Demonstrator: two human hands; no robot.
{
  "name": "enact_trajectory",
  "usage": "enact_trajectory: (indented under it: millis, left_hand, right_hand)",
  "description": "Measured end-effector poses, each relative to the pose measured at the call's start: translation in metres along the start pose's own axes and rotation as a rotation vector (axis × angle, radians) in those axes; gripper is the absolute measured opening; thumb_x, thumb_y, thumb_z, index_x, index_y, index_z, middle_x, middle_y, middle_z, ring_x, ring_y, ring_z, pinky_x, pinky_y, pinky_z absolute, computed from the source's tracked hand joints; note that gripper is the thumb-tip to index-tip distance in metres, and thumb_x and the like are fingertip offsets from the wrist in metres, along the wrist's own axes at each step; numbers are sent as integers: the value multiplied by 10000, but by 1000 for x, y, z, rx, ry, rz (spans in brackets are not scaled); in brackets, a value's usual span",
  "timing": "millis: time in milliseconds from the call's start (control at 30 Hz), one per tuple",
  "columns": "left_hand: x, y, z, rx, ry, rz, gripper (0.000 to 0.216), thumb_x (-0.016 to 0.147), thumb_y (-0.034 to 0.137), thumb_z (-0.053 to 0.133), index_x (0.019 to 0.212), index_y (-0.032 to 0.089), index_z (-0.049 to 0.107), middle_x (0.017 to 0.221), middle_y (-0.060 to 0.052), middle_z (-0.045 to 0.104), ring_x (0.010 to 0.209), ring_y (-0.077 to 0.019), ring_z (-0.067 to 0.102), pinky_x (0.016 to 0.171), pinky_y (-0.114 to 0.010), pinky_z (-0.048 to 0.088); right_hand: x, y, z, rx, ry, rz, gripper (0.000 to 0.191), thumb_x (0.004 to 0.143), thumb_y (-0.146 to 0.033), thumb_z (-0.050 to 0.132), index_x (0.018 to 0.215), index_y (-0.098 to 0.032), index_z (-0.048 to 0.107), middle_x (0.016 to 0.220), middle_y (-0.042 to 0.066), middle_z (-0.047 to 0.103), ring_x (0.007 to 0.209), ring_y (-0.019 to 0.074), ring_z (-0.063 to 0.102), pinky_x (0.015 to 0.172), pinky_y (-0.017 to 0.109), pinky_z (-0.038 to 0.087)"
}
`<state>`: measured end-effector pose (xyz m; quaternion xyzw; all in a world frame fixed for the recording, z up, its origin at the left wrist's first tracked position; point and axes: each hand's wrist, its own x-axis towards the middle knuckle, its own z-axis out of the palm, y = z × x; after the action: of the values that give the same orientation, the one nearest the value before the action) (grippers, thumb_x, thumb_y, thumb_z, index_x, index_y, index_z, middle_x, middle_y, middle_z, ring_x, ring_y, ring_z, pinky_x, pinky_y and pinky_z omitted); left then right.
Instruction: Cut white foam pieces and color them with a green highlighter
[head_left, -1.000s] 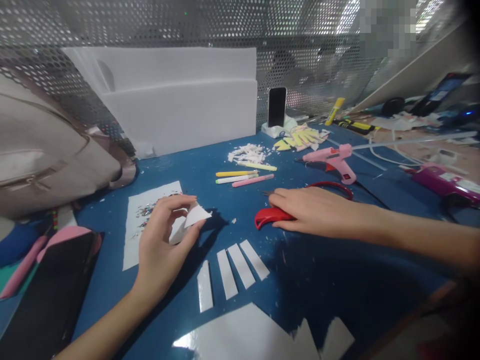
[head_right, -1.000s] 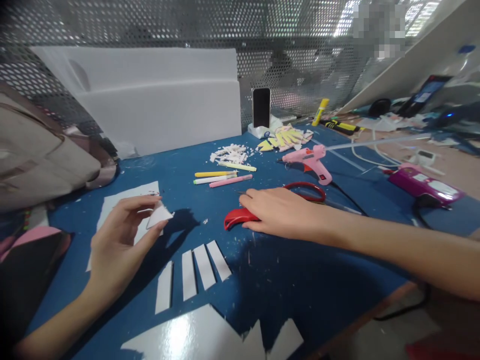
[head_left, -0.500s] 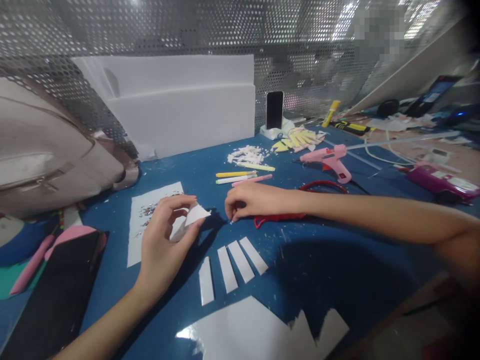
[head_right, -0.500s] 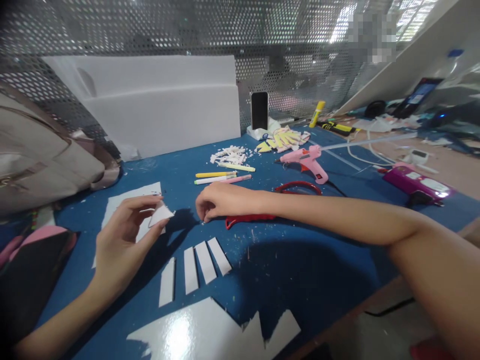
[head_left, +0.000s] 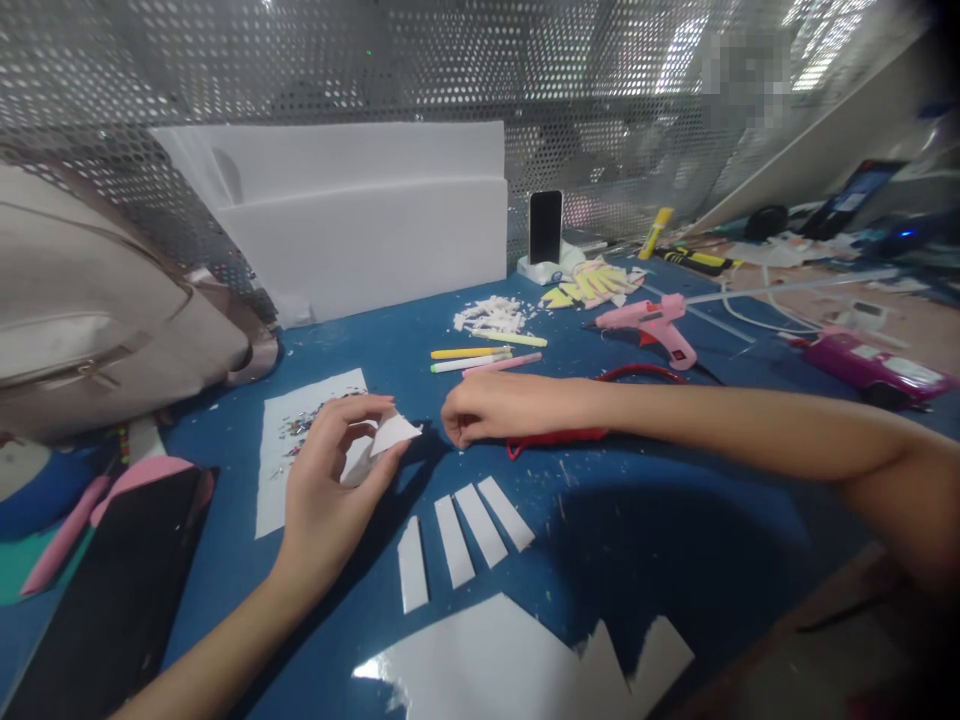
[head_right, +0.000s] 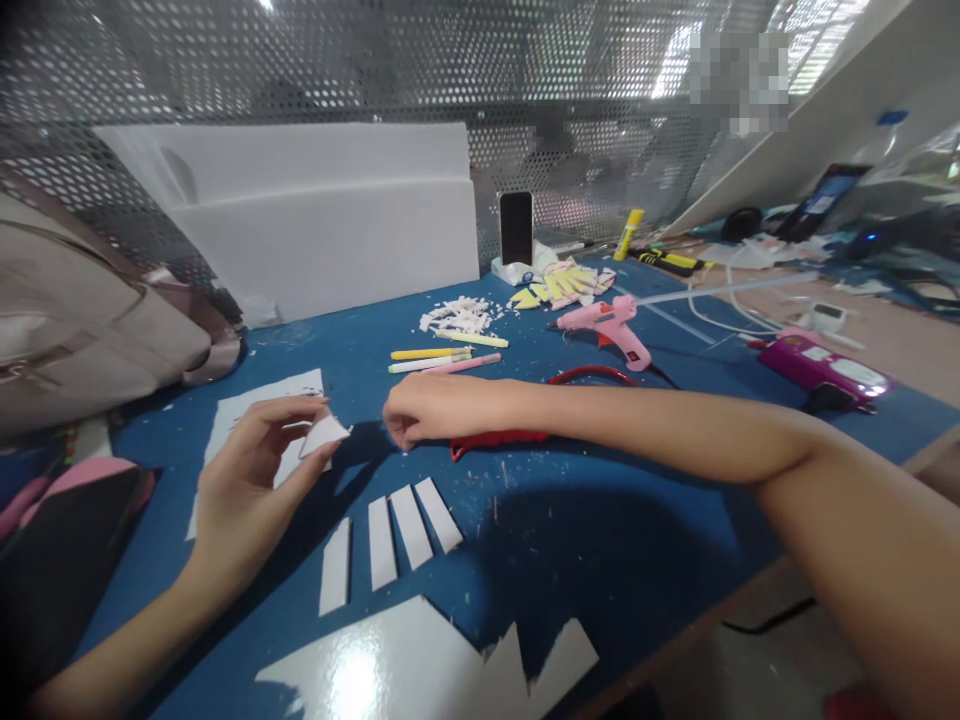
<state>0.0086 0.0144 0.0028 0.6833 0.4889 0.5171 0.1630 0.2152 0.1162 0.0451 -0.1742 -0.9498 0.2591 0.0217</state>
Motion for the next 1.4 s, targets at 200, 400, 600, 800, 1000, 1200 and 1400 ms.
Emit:
enact_trajectory:
  millis: [200,400,600,800,1000,1200,1400]
  left_hand:
    - [0,-1,-1,-2,1,-5,273,833,246,675,1095,274,606,1122,-34,600,1064,-186,582,936,-363,495]
    - [0,-1,-1,-6,-1,1,270,834,246,673,1094,271,606,1121,-38,600,1066,-190,580,929,-361,497]
    - [0,0,0,-1,-4,3,264,837,243,670,1093,263,607,1117,-38,599,1059,-185,577,911,-345,497]
    - [0,0,-1,-4,1,3,270,832,241,675,1091,271,607,1114,-32,601,1061,-184,580,921,-344,494]
    - [0,-1,0,-12,5,3,266,830,251,675,1086,272,610,1108,-32,602,1052,-188,586,940,-371,497]
    - [0,-2,-1,-12,8,3,270,832,257,676,1092,275,607,1112,-34,607,1038,-186,591,925,-368,498]
    - [-1,0,-1,-21,53,-13,281,820,266,689,1089,265,609,1114,-40,611,1029,-187,594,947,-378,487]
  right_hand:
    - [-3,1,0,40,27,14,118,867,-119,573,837,-128,686,789,25,689,703,109,588,673,251,406]
    - [-3,-6,5,16,14,13,101,858,-110,588,833,-125,685,773,23,690,670,101,582,666,240,412]
    - [-5,-15,6,-89,31,4,145,837,-62,547,775,-130,659,734,20,653,669,114,539,631,252,373]
    - [-6,-17,1,-157,65,23,139,782,-44,570,748,-149,655,713,-2,642,662,104,539,627,245,375]
    - [-3,33,-55,-298,406,309,170,856,-140,522,907,-102,680,870,105,667,792,192,580,741,337,395]
    - [1,81,-92,-358,544,509,202,804,-73,566,931,-32,717,903,181,690,895,264,620,823,387,412]
    - [3,54,-76,-284,493,425,225,863,-144,554,1002,-78,718,963,151,701,908,239,623,821,371,419]
